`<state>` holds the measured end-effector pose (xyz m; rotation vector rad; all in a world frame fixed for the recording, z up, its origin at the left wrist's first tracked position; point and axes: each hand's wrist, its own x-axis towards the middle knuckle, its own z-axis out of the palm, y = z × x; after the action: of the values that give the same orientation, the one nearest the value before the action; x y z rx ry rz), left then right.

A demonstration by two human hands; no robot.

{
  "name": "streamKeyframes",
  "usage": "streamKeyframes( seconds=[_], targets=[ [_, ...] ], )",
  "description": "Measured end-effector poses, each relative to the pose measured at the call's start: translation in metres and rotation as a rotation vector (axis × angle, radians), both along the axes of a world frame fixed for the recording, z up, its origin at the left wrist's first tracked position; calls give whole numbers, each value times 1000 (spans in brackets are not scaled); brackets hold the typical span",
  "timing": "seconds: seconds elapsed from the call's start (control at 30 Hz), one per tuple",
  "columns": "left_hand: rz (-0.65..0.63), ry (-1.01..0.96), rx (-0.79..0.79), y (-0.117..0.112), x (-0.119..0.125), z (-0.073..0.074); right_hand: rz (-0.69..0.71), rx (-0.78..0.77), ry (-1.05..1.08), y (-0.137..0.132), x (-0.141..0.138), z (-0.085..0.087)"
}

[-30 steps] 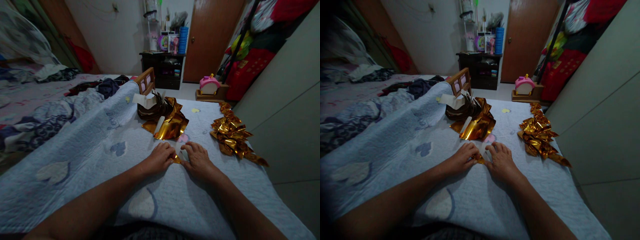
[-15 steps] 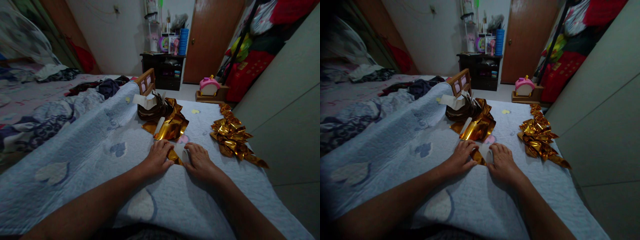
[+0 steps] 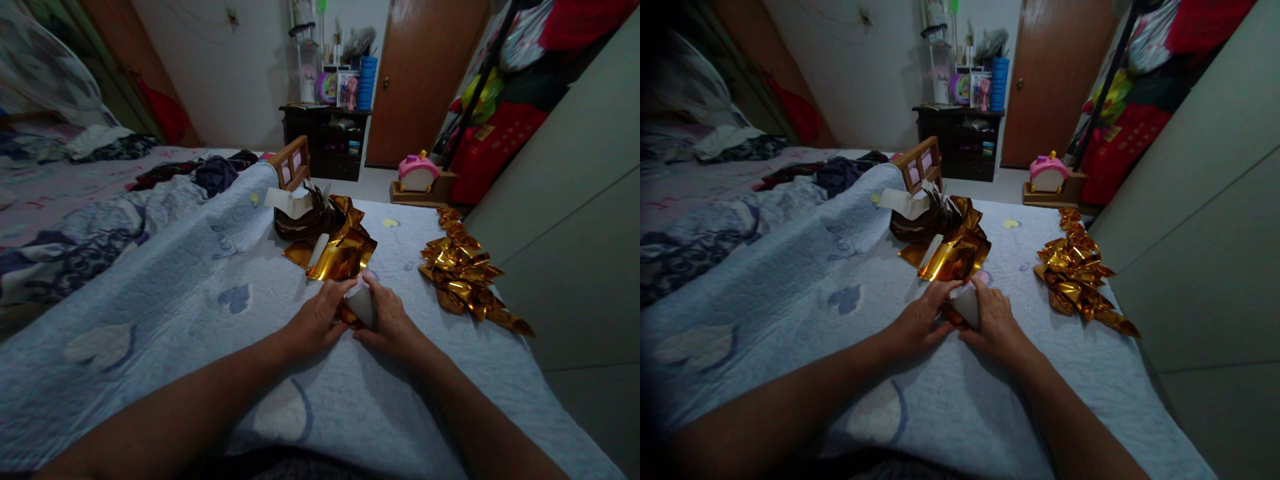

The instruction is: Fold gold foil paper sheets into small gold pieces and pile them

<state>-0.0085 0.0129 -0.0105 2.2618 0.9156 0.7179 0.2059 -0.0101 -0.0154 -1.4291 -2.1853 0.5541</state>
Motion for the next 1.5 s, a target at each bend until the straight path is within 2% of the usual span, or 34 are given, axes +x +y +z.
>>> streamKeyframes(
  seconds=[0.17, 0.37, 0.53, 0.7, 1.03, 1.17, 1.27, 1.5],
  targets=[
    [-23, -29, -40, -1, 2, -4, 26, -105, 150, -2, -6, 8],
    [33, -199, -208, 3, 1, -4, -89, -205, 294, 0, -7, 14],
    [17, -346, -448, 6, 7, -5, -140, -296, 553, 4, -8, 8],
    [26, -590, -690, 7, 13, -7, -81, -338, 795, 4, -16, 6],
    [-64, -604, -731, 9, 14, -1, -12, -392, 850, 0, -20, 2],
    [8, -626, -720, 9, 11, 3, -3, -418, 879, -1, -22, 5],
    [77, -652, -787, 8, 9, 6, -7, -444, 994, 0, -20, 6],
    [82, -662, -892, 7, 8, 9, -142, -428, 1057, 4, -6, 13]
  ],
)
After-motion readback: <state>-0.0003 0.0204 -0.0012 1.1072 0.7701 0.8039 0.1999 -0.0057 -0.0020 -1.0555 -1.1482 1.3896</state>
